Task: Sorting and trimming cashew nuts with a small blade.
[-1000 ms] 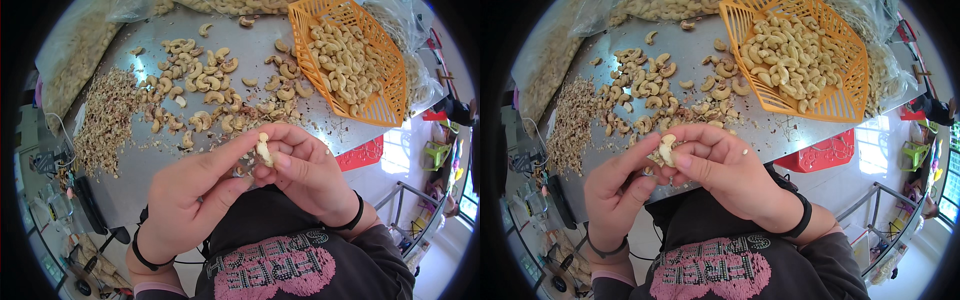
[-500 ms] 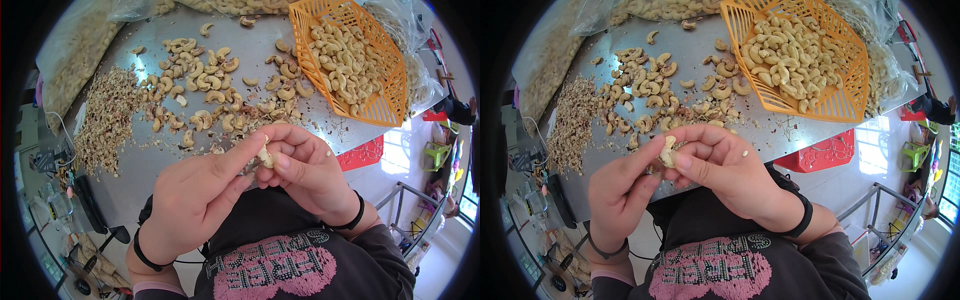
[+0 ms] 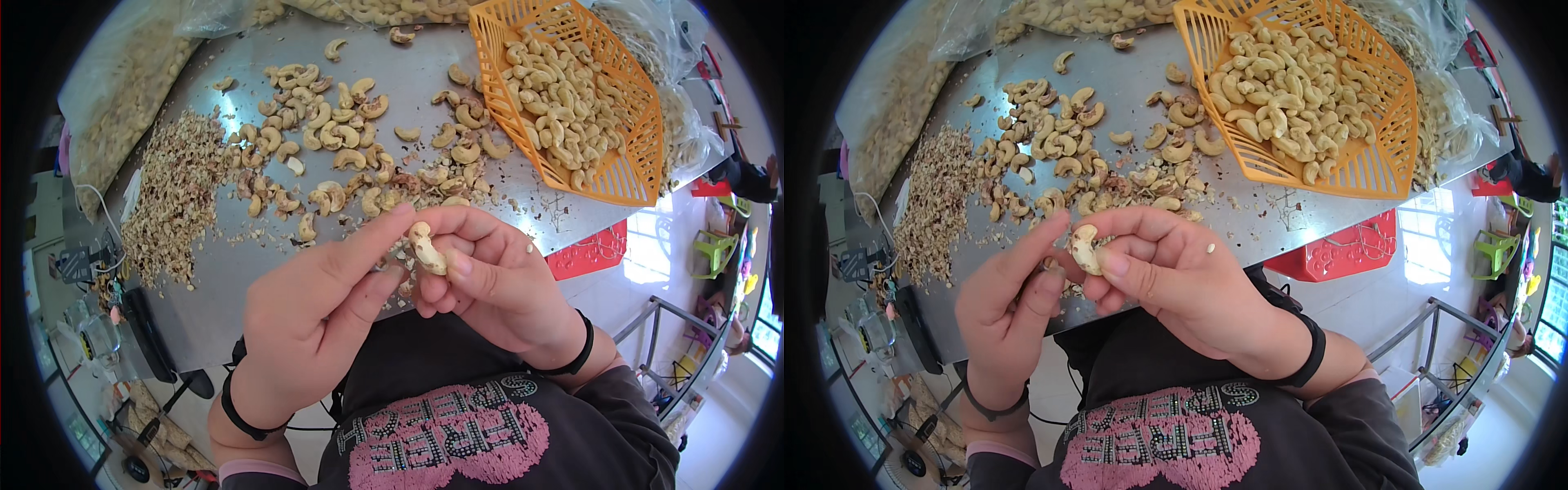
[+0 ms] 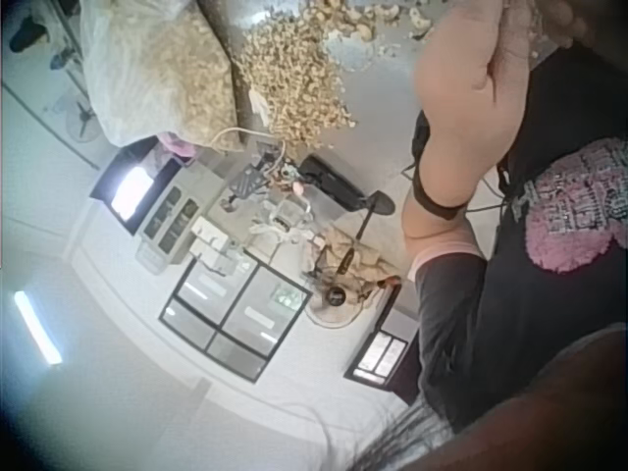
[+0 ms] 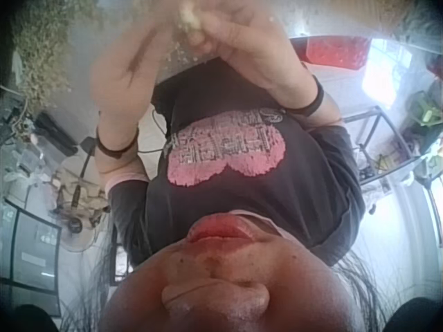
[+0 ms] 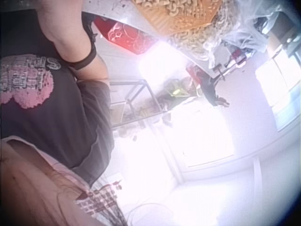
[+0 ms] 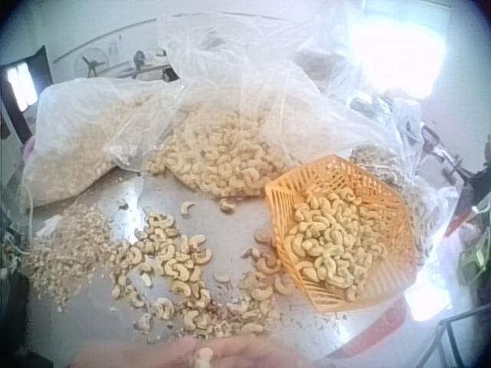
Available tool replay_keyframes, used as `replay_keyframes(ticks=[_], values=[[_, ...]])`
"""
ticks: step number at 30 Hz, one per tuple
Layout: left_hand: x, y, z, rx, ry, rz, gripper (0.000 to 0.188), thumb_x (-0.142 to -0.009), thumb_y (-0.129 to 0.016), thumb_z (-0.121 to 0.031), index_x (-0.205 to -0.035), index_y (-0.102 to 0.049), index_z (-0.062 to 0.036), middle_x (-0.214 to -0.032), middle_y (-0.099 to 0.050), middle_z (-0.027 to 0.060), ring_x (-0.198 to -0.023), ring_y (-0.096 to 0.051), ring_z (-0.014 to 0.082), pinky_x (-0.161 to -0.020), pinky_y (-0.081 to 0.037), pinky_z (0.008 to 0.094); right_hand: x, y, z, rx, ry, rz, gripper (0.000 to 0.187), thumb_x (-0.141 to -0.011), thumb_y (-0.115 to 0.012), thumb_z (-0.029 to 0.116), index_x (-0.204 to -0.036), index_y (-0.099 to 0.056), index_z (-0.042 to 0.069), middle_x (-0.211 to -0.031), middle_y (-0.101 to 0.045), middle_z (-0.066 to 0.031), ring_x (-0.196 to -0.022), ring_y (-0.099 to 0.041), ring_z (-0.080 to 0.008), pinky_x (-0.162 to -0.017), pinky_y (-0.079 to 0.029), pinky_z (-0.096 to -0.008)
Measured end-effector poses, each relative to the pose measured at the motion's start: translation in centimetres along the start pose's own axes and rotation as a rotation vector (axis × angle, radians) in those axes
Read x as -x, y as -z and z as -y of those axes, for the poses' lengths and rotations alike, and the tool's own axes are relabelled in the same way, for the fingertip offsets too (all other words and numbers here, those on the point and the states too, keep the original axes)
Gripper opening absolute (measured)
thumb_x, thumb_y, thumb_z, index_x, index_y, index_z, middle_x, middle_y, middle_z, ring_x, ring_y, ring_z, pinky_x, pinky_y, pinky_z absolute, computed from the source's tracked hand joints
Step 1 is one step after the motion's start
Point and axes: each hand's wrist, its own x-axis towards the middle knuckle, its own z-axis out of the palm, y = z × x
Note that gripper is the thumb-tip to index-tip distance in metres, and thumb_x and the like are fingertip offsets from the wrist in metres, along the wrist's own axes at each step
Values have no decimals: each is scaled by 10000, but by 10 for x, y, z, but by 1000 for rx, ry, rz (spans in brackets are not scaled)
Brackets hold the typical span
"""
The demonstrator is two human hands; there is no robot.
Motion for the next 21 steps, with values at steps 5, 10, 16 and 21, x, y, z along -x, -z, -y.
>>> replay_keyframes(ticks=[5, 10, 16, 21], values=[[0, 1, -3, 18, -9, 45, 398, -737, -559, -36, -1129, -489, -44, -772, -596, 99, -605, -576, 196, -554, -442, 251, 0, 1, 1, -31, -22, 18, 289, -845, -462, 80, -1114, -411, -15, -902, -545, -69, -779, -540, -104, -692, -458, -218], [0, 0, -3, -47, -29, 55, 417, -717, -567, -28, -1126, -491, -43, -763, -598, 86, -599, -575, 193, -541, -443, 264, -1, 5, 0, -41, -22, 51, 289, -845, -461, 79, -1114, -410, -15, -899, -547, -73, -783, -542, -109, -676, -458, -222], [0, -3, 9, -201, -225, -14, 327, -740, -530, -2, -1066, -538, -21, -758, -590, 73, -614, -544, 135, -554, -420, 238, -1, 2, -4, -80, -32, 52, 288, -843, -462, 75, -1112, -406, -11, -877, -552, -75, -771, -544, -117, -662, -457, -221], [-2, 3, 0, 6, -19, 33, 328, -753, -532, -20, -1081, -528, -22, -755, -584, 78, -626, -543, 129, -565, -416, 225, -3, 7, -5, -206, -83, 120, 277, -840, -470, 85, -1097, -411, 2, -859, -554, -80, -757, -541, -120, -657, -454, -225]])
